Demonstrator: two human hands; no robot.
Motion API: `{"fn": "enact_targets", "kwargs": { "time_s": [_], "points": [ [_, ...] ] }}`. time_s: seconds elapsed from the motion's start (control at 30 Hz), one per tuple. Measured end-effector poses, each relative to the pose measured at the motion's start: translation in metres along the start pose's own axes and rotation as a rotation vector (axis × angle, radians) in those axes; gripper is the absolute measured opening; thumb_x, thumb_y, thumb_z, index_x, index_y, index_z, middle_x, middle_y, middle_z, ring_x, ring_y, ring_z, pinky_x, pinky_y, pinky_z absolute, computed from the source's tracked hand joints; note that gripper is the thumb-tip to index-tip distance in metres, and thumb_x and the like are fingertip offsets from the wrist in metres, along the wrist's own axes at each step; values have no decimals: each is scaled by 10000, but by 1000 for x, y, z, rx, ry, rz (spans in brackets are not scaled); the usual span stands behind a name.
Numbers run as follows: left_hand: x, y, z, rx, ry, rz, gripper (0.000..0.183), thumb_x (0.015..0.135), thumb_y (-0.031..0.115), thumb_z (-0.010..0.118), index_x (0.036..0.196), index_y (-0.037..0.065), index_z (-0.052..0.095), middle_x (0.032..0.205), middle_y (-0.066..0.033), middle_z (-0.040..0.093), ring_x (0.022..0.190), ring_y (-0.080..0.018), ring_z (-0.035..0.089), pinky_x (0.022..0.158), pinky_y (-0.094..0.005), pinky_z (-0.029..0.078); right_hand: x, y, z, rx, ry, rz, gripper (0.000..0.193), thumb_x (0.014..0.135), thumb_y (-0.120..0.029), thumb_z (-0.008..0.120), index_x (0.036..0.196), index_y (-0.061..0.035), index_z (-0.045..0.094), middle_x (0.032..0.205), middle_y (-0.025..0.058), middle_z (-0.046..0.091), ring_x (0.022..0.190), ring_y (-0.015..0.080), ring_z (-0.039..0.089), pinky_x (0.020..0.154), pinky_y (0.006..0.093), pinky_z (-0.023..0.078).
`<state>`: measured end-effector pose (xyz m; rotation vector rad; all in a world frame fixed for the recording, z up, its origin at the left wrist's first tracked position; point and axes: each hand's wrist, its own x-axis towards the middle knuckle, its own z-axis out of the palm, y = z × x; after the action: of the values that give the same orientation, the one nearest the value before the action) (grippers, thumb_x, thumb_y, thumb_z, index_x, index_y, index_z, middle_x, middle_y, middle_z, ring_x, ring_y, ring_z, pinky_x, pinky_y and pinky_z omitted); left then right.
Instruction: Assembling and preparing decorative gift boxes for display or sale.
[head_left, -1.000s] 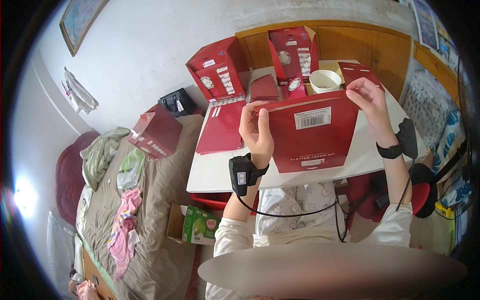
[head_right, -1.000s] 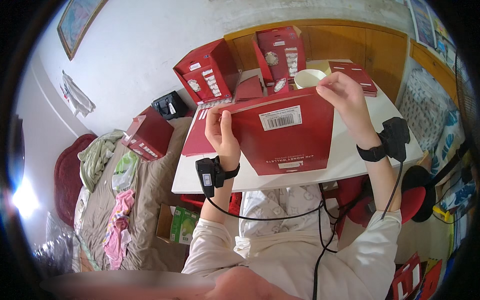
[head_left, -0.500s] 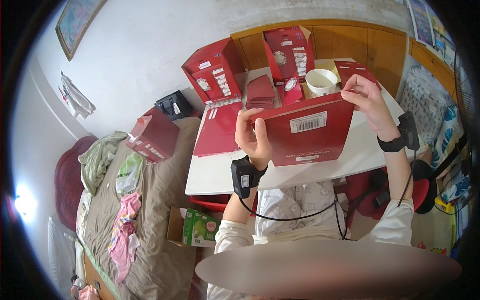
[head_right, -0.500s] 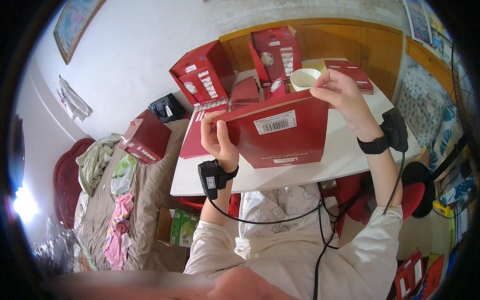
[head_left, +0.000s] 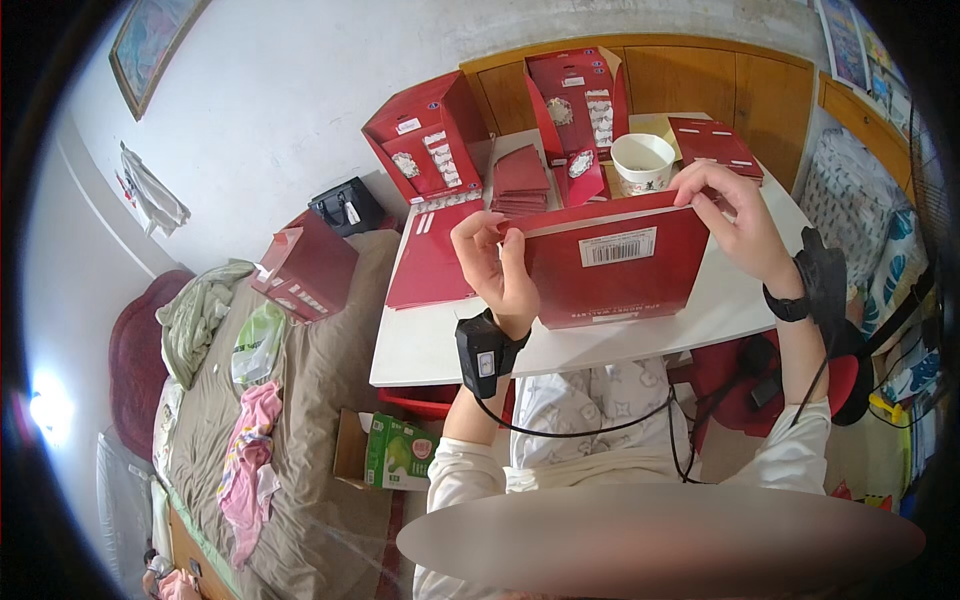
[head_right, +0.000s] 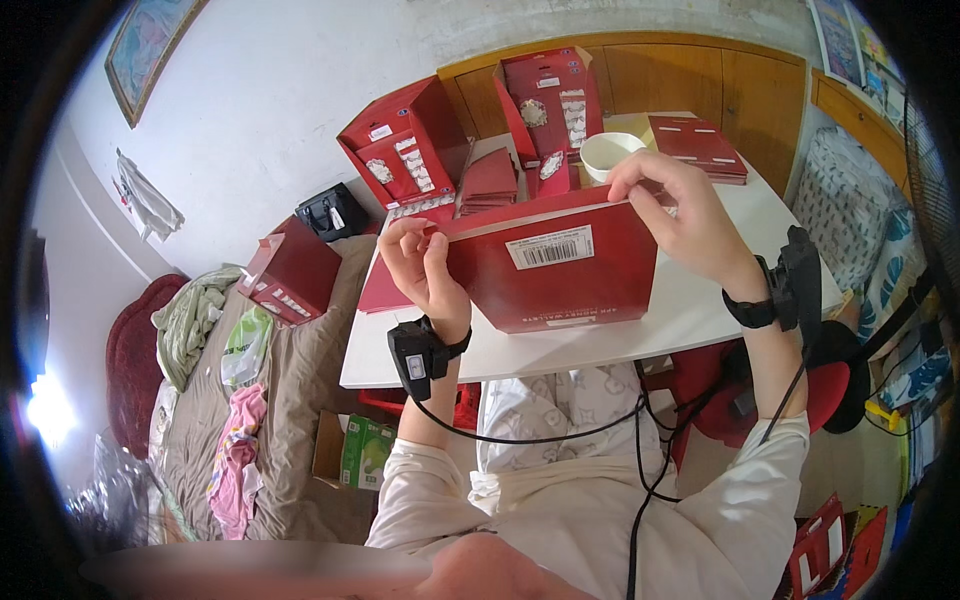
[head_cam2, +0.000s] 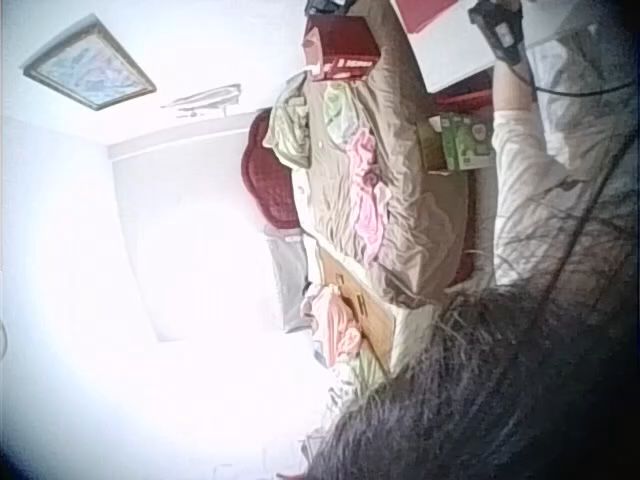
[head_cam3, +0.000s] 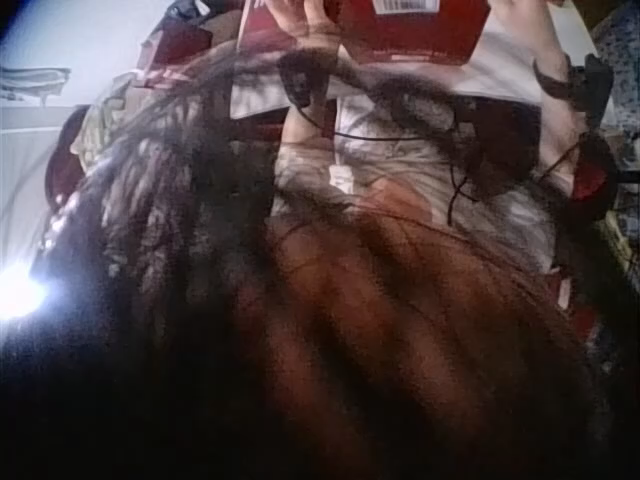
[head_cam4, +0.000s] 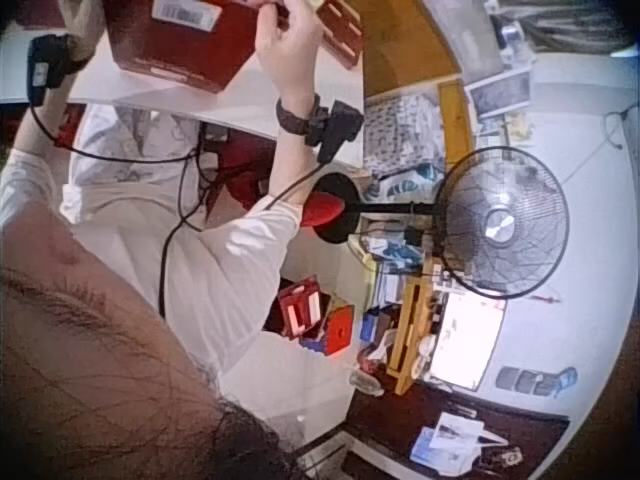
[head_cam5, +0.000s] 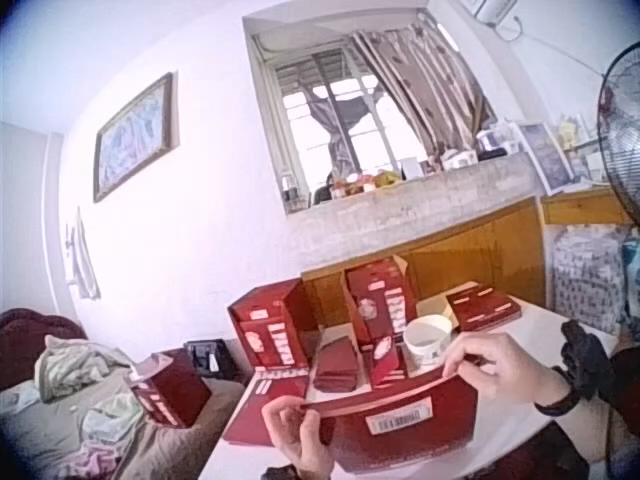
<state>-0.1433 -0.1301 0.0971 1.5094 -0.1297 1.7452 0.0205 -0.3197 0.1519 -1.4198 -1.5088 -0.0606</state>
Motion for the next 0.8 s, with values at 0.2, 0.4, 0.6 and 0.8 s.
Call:
{"fn": "enact_targets", "kwargs": {
  "time_s": [0.2, 0.4, 0.6, 0.8],
  "points": [
    [15, 0, -7, 114, -262, 103, 116, 798, -37, 402, 863, -11, 494, 906, -105, 534, 812, -154, 484, 765, -250, 377, -2, -6, -1, -117, -13, -94, 65, 860, 7, 446, 850, 2, 510, 933, 69, 576, 809, 142, 533, 721, 237, 428],
    [21, 5, -15, 200, -389, 163, 132, 784, -63, 400, 854, -29, 506, 914, -113, 540, 808, -156, 495, 741, -235, 386, -4, -12, 0, -180, -24, -84, 16, 824, -7, 537, 829, -3, 522, 932, 74, 580, 783, 161, 540, 706, 255, 432],
    [24, 6, -17, 222, -437, 83, 157, 756, -123, 543, 867, -16, 516, 950, -75, 521, 812, -125, 498, 715, -217, 401, -2, -5, 5, -225, 68, -193, 94, 770, 9, 628, 792, -4, 538, 887, 95, 603, 834, 193, 578, 729, 278, 443],
    [27, 4, -21, 265, -488, 4, 144, 772, -75, 612, 861, -11, 518, 932, -70, 509, 819, -105, 499, 697, -195, 408, -2, 0, 13, -158, 164, -133, 102, 776, 16, 623, 825, -3, 536, 881, 88, 607, 821, 207, 590, 742, 284, 456]
  ]
}}
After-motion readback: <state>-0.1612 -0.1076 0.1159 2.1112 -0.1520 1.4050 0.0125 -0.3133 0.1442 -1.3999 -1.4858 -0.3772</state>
